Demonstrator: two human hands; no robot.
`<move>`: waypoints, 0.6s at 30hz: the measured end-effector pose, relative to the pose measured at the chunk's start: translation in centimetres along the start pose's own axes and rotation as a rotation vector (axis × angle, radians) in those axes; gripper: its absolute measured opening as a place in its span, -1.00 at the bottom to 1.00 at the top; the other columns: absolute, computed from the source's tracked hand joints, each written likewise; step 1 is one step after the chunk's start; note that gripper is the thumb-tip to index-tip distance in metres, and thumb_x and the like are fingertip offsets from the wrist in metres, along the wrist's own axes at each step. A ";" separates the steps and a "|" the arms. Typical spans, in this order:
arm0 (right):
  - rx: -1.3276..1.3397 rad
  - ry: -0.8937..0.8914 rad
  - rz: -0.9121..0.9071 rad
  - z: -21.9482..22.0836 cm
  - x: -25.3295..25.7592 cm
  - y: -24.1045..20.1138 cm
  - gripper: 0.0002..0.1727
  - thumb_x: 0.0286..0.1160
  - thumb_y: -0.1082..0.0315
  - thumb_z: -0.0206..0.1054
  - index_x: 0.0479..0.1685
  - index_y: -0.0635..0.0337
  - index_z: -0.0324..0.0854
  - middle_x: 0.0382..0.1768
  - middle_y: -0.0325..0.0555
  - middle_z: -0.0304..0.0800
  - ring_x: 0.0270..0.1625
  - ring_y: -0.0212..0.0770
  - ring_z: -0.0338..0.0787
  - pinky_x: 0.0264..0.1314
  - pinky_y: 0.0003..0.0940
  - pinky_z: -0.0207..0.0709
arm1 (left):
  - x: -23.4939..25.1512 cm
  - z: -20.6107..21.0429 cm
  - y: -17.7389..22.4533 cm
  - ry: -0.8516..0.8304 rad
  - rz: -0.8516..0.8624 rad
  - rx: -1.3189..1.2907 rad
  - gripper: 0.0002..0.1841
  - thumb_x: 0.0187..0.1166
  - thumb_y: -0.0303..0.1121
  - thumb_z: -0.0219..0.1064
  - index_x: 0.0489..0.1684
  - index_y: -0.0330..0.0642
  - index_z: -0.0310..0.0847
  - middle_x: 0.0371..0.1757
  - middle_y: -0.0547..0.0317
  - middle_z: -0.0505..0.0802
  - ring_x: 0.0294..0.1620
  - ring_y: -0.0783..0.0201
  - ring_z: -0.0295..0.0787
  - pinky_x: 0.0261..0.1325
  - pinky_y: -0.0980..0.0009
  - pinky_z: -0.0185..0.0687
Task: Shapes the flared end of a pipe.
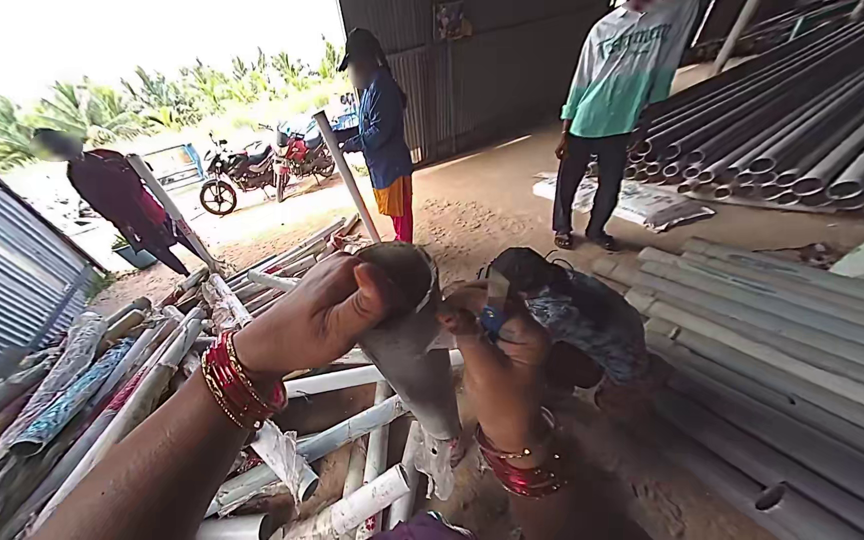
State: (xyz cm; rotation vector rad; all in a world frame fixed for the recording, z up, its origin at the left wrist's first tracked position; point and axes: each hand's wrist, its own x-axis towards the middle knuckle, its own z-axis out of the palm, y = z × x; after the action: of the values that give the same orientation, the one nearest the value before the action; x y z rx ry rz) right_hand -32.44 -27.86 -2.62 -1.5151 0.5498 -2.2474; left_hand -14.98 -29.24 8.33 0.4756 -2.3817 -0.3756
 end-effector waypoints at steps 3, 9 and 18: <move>0.158 0.024 0.160 -0.1 0.3 0.0 -0.89 0.44 0.42 0.44 -0.26 -0.06 0.81 -0.25 -0.46 0.79 -0.23 -0.58 0.74 -0.19 -0.64 0.67 | -0.1 -0.1 0.3 -0.004 0.006 0.019 -0.26 0.74 0.37 -0.37 -0.51 0.07 0.56 -0.49 0.54 0.71 -0.27 0.75 0.67 -0.21 0.69 0.57; 0.352 0.015 0.358 -0.8 0.2 -1.5 -0.77 0.30 0.58 0.36 -0.29 0.01 0.83 -0.37 -0.38 0.80 -0.43 -0.59 0.68 -0.41 -0.70 0.58 | 0.3 -0.2 0.9 -0.072 -0.021 0.028 -0.37 0.81 0.21 -0.17 -0.63 0.07 0.53 -0.57 0.60 0.63 -0.42 0.79 0.58 -0.40 0.75 0.46; 0.824 -0.101 0.668 -1.9 1.5 -1.4 -0.69 0.54 0.49 0.15 -0.16 -0.10 0.81 -0.09 -0.20 0.90 -0.56 -0.57 0.62 -0.56 -0.71 0.47 | -2.2 0.3 1.6 -0.141 0.101 0.108 -0.61 0.57 -0.21 0.31 -0.78 -0.07 0.61 -0.66 0.50 0.60 -0.52 0.71 0.48 -0.48 0.68 0.31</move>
State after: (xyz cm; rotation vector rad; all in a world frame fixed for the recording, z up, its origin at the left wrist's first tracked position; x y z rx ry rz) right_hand -34.84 -27.16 -1.37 -0.8369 0.0392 -1.5516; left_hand -13.99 -26.86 7.48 0.3866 -2.5612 -0.2433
